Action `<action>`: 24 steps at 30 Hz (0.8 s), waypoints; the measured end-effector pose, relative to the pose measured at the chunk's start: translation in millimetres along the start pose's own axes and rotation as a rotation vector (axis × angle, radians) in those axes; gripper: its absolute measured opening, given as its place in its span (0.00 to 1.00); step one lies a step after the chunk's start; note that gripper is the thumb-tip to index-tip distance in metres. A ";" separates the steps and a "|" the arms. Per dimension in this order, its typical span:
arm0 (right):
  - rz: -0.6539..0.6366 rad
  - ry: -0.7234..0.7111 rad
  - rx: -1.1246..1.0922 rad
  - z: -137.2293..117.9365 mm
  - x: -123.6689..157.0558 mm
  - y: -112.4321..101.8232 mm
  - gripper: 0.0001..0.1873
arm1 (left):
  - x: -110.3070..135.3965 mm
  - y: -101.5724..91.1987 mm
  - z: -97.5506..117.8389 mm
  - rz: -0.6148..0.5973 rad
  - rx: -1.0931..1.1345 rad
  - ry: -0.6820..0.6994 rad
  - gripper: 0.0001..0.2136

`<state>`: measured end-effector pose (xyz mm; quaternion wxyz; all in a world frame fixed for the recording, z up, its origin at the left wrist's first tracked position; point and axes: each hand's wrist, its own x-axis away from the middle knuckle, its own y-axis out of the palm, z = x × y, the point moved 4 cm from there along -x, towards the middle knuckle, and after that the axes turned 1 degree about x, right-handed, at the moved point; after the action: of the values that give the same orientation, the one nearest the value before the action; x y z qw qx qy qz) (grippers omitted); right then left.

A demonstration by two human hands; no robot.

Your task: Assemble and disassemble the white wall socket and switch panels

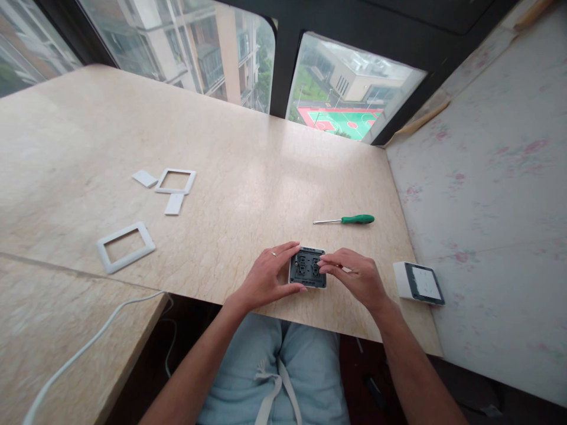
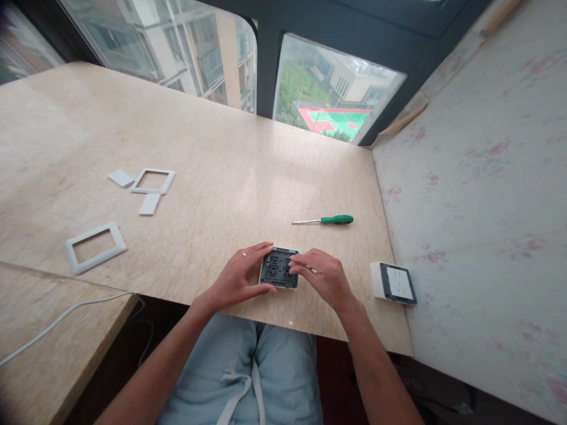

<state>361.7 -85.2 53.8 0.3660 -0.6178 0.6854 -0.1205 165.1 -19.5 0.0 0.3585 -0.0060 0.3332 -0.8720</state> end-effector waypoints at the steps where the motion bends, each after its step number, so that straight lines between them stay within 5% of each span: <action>1: 0.010 0.010 0.000 0.8 0.0 -0.7 0.07 | -0.2 -0.1 0.2 -0.001 0.002 0.000 0.38; 8: 0.015 0.069 -0.018 7.1 5.2 0.0 0.08 | -0.4 0.3 -0.7 0.000 0.007 -0.003 0.38; 24: 0.073 -0.119 0.107 -2.7 7.3 -1.6 0.17 | 0.0 -0.2 0.2 0.006 0.018 0.011 0.37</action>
<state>361.4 -93.1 54.0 0.4425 -0.5779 0.6774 -0.1065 165.0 -19.5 0.2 0.3593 0.0029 0.3275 -0.8738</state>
